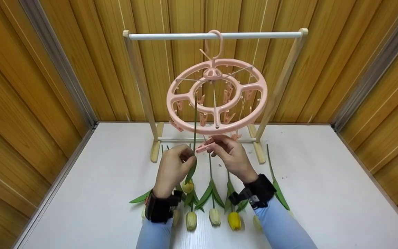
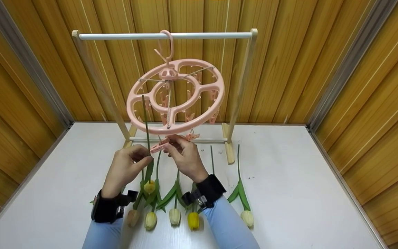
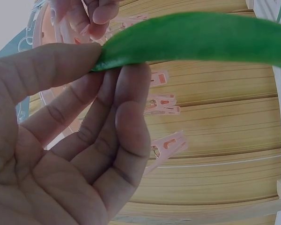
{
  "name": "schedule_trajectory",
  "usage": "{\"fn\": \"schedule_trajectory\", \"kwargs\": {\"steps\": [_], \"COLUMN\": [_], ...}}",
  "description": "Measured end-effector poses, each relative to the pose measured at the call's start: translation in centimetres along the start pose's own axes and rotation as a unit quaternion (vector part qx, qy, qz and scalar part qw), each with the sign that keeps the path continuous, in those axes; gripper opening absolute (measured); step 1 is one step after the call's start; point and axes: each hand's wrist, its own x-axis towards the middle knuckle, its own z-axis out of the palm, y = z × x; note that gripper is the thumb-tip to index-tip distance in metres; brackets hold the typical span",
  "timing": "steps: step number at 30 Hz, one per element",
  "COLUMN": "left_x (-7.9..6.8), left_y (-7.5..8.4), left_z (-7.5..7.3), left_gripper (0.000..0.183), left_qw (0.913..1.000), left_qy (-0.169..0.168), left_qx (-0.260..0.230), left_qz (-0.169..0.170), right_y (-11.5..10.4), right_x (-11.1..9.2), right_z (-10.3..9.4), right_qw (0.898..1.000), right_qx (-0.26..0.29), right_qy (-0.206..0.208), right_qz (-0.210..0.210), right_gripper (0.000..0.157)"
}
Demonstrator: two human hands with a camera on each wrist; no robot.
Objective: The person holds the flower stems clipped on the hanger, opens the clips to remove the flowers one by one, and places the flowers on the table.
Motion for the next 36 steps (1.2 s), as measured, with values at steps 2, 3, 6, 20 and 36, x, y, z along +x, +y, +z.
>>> {"fn": "schedule_trajectory", "kwargs": {"steps": [2,3,6,20,36], "left_x": [0.0,0.0,0.0,-0.2,-0.4], "left_y": [0.0,0.0,0.1,0.1,0.2], "left_z": [0.0,0.0,0.1,0.0,-0.4], "left_gripper": [0.007,0.007,0.007,0.009,0.009], "left_qw": [1.0,1.0,1.0,1.0,0.9995], "left_qy": [0.0,0.0,0.0,0.008,0.028], "left_qx": [0.001,0.002,0.005,0.001,0.009], "left_qz": [-0.002,-0.002,-0.004,0.005,0.013], "right_y": [0.0,0.1,0.1,0.7,1.6], "right_x": [0.0,0.0,-0.1,-0.5,-1.5], "right_z": [-0.1,-0.1,-0.2,-0.7,-1.7], "right_qw": [1.0,1.0,1.0,0.998,0.997], "right_qx": [-0.001,-0.001,0.004,0.026,0.009], "right_qy": [-0.002,-0.004,-0.007,0.014,0.023], "right_qz": [-0.001,-0.001,0.005,0.048,0.067], "right_gripper": [0.029,0.03,0.033,0.036,0.031]}}
